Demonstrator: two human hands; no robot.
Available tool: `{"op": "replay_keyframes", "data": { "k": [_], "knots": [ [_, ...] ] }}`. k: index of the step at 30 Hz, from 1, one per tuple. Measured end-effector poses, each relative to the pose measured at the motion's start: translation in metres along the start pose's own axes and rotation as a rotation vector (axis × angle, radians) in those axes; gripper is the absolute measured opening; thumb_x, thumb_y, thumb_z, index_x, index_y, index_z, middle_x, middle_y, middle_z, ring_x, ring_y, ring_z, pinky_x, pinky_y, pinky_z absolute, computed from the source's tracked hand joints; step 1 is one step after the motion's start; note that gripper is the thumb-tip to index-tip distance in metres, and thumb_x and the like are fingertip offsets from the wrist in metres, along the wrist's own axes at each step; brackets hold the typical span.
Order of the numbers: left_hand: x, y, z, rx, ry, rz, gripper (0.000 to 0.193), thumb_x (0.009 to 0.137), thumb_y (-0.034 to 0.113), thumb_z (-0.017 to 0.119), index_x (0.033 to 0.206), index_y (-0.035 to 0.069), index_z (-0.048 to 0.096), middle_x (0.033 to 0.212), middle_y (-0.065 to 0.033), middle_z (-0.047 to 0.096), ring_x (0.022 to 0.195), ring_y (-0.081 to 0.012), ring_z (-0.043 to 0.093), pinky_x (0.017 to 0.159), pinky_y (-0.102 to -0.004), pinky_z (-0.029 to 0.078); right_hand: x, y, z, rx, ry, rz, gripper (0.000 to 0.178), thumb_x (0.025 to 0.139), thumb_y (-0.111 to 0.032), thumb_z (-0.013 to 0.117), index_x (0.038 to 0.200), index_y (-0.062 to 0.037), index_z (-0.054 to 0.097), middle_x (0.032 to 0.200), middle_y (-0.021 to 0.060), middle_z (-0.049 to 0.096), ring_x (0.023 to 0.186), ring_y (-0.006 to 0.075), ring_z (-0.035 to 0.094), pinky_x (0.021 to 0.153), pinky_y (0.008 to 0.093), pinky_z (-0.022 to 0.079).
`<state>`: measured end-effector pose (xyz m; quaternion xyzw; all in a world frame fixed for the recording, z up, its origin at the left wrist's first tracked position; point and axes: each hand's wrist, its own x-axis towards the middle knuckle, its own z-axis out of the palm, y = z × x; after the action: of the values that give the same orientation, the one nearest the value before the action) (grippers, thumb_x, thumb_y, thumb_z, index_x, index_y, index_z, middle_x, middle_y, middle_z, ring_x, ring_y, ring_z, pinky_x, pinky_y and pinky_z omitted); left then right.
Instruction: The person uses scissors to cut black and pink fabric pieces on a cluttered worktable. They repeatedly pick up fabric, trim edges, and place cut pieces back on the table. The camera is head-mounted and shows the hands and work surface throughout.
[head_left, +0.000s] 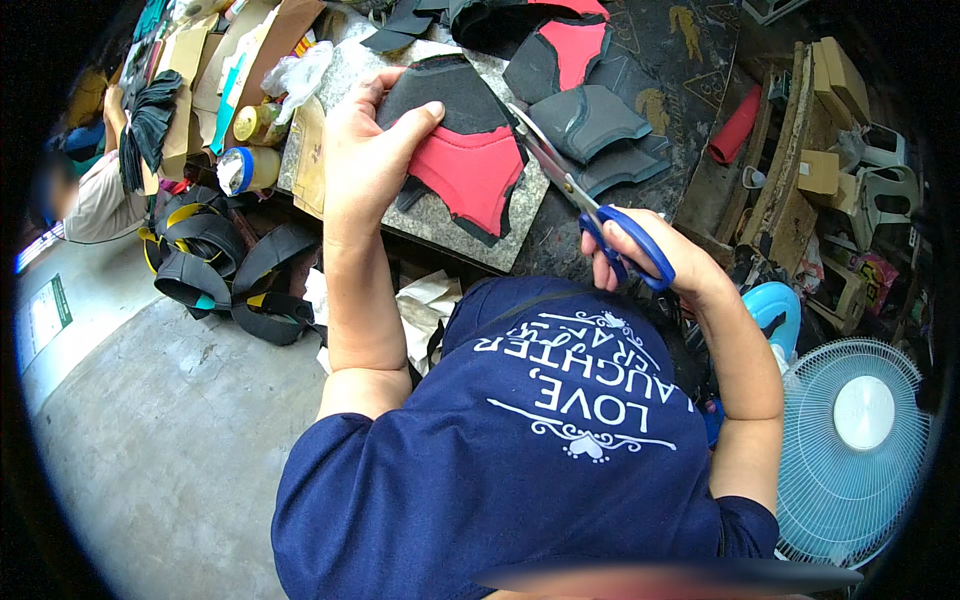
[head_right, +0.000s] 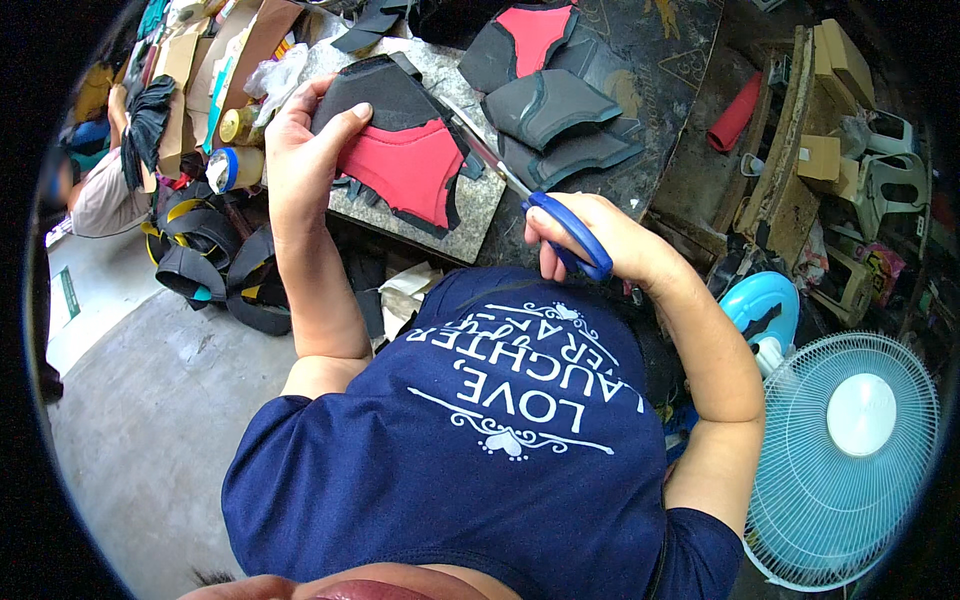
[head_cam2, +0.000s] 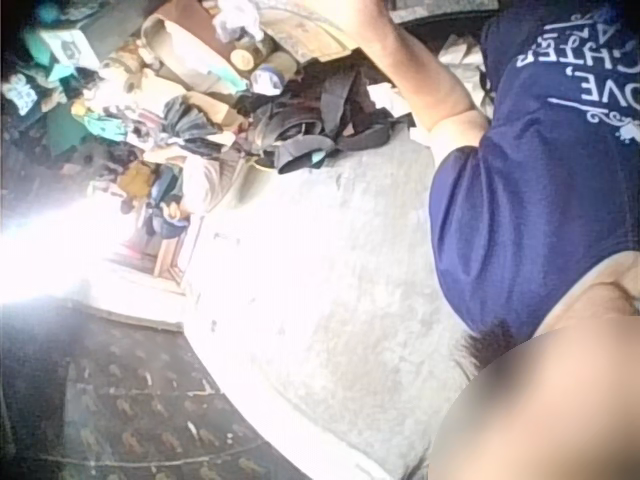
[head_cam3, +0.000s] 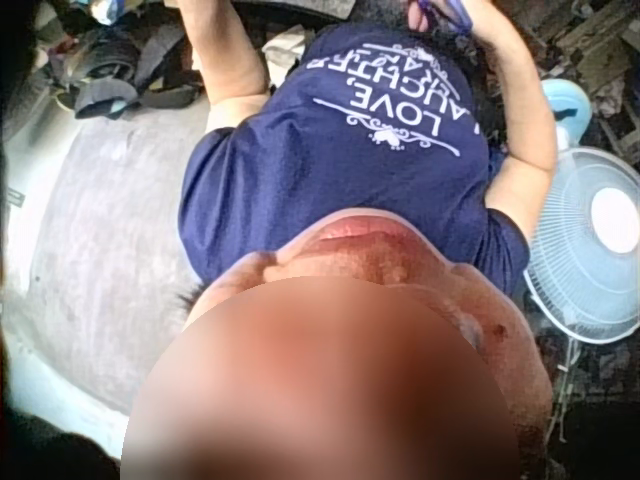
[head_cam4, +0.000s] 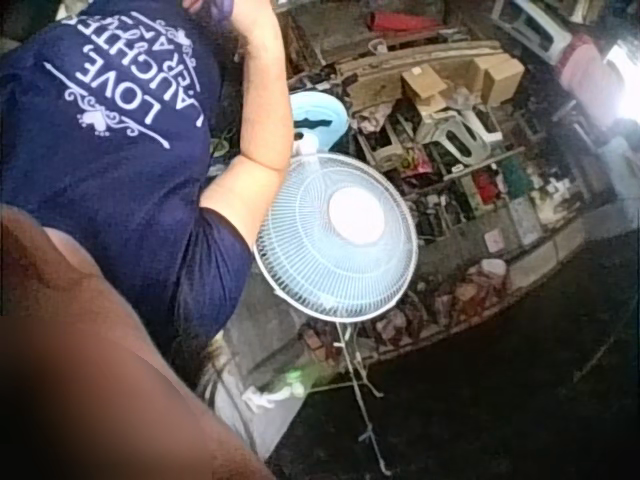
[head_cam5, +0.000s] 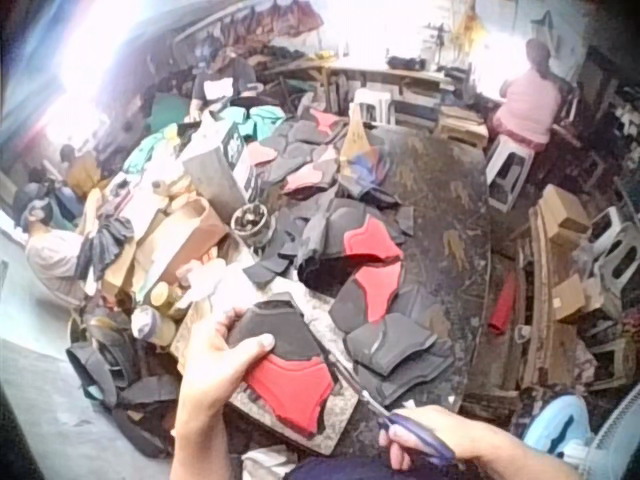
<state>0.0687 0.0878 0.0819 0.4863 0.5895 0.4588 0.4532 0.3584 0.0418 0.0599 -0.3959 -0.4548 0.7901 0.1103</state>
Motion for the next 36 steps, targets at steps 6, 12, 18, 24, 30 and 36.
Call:
{"op": "replay_keyframes", "data": {
  "k": [6, 12, 18, 24, 30, 36],
  "knots": [
    [-0.001, -0.002, 0.003, -0.009, 0.001, -0.032, 0.035, 0.076, 0.003, 0.070, 0.108, -0.006, 0.059, 0.095, -0.0081, 0.065, 0.082, -0.0108, 0.061, 0.078, -0.0228, 0.049, -0.006, 0.000, 0.009, 0.150, 0.053, 0.079, 0.050, 0.095, -0.051, 0.048, 0.082, -0.0032, 0.057, 0.057, 0.0071, 0.060, 0.047, 0.0102, 0.057, 0.045, 0.0204, 0.044],
    [-0.001, 0.000, 0.002, -0.063, -0.003, -0.037, 0.035, 0.076, 0.003, 0.070, 0.108, -0.006, 0.059, 0.096, -0.0081, 0.065, 0.083, -0.0108, 0.061, 0.079, -0.0225, 0.049, -0.007, 0.003, 0.007, 0.174, 0.026, 0.063, 0.057, 0.093, -0.057, 0.045, 0.083, -0.0019, 0.056, 0.057, 0.0066, 0.060, 0.046, 0.0098, 0.055, 0.044, 0.0199, 0.042],
    [-0.001, 0.000, 0.005, -0.164, 0.026, 0.020, 0.033, 0.076, 0.002, 0.069, 0.107, -0.006, 0.059, 0.093, -0.0090, 0.065, 0.082, -0.0115, 0.061, 0.076, -0.0236, 0.050, -0.004, 0.009, 0.004, 0.277, 0.188, 0.123, 0.060, 0.090, -0.061, 0.047, 0.088, -0.0009, 0.055, 0.057, 0.0058, 0.058, 0.045, 0.0100, 0.054, 0.042, 0.0193, 0.042],
    [-0.002, -0.006, 0.006, -0.090, 0.029, 0.055, 0.032, 0.077, 0.003, 0.069, 0.107, -0.004, 0.060, 0.094, -0.0078, 0.065, 0.083, -0.0117, 0.061, 0.076, -0.0249, 0.050, -0.010, -0.001, -0.002, 0.170, 0.123, -0.002, 0.064, 0.091, -0.064, 0.038, 0.098, -0.0034, 0.056, 0.069, 0.0079, 0.063, 0.059, 0.0118, 0.059, 0.058, 0.0225, 0.046],
    [-0.029, 0.006, 0.070, 0.601, -0.030, 0.592, 0.041, 0.071, 0.014, 0.075, 0.106, 0.003, 0.057, 0.090, -0.0136, 0.060, 0.080, -0.0281, 0.063, 0.070, -0.0337, 0.052, 0.009, -0.028, 0.002, 0.184, 0.369, -0.296, 0.037, 0.091, -0.036, 0.061, 0.105, -0.0023, 0.057, 0.084, 0.0070, 0.065, 0.069, 0.0093, 0.058, 0.067, 0.0236, 0.046],
    [-0.053, 0.017, 0.092, 0.304, -0.404, 0.444, 0.066, 0.069, 0.021, 0.079, 0.126, 0.004, 0.053, 0.110, -0.0170, 0.054, 0.092, -0.0294, 0.058, 0.073, -0.0326, 0.051, 0.014, -0.040, -0.004, 0.115, 0.589, -0.299, 0.036, 0.079, -0.011, 0.073, 0.109, 0.0012, 0.058, 0.091, 0.0020, 0.062, 0.081, 0.0070, 0.059, 0.072, 0.0221, 0.049]
  ]
}}
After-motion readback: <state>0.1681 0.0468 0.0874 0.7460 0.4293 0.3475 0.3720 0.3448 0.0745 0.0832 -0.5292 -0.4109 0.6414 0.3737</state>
